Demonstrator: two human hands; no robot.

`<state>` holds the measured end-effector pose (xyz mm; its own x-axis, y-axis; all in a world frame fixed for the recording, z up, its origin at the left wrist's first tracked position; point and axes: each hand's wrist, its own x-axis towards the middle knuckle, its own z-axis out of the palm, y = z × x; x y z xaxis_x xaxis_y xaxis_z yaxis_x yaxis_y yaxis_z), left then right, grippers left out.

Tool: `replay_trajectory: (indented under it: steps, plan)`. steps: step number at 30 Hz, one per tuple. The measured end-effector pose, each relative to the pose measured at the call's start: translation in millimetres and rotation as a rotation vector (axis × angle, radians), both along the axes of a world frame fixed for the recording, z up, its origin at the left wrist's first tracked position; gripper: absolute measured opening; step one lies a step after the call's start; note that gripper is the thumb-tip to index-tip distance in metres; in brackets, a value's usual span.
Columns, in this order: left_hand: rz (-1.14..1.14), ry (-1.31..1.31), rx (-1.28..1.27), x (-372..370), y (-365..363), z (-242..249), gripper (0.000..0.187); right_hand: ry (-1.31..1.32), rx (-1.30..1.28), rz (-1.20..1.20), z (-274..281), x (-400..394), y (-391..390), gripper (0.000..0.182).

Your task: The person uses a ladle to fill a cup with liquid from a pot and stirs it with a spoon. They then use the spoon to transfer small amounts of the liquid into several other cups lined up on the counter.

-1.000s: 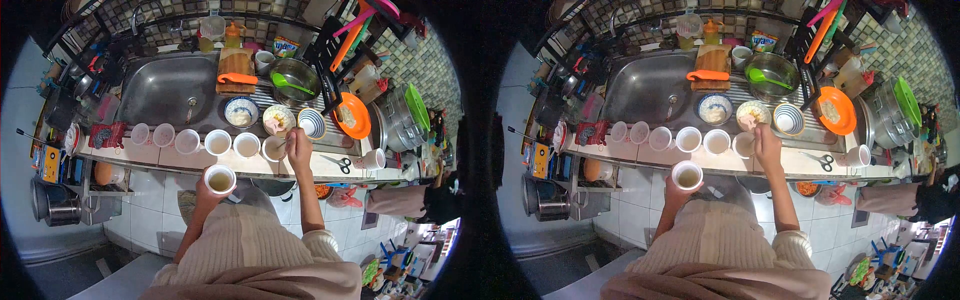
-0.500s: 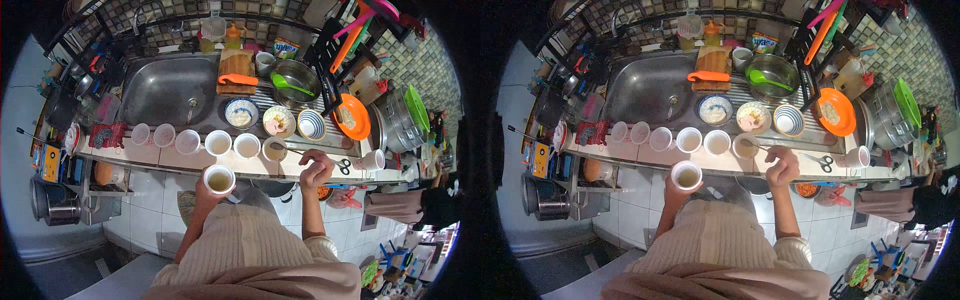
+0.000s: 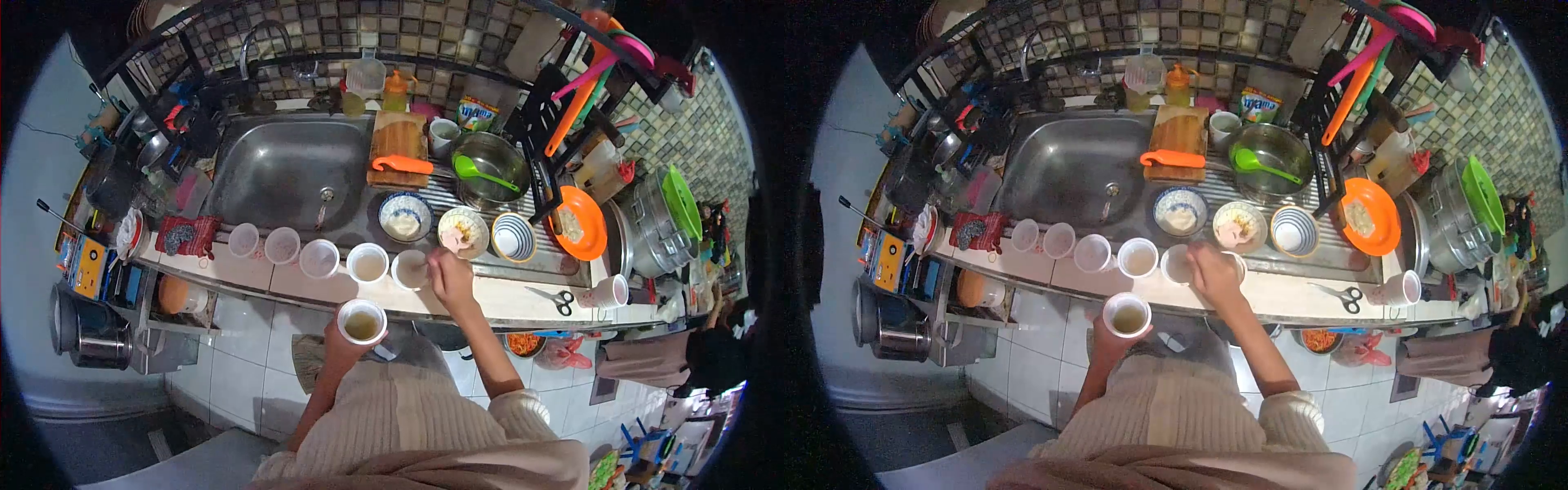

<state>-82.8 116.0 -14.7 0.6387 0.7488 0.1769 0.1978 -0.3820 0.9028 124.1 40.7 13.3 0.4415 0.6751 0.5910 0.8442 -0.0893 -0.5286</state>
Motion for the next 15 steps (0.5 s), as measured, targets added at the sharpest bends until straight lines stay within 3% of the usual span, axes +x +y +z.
replay_trajectory:
  steps: [6,8,10,15]
  plan:
    - [-0.003,-0.066,-0.075,-5.7,5.9,-6.8,0.062,0.009,0.069,0.255,-2.7,-0.5,4.1,0.004]
    - [0.015,-0.008,0.041,-5.9,7.2,3.0,0.061,-0.057,-0.023,0.204,-4.8,3.6,2.4,0.005]
    - [0.031,0.051,0.159,-5.9,7.3,11.4,0.061,0.06,0.012,0.114,-9.7,6.9,7.8,0.006]
    - [0.044,-0.017,-0.057,-4.7,9.4,7.6,0.058,-0.024,0.003,0.217,1.2,2.3,7.2,0.006]
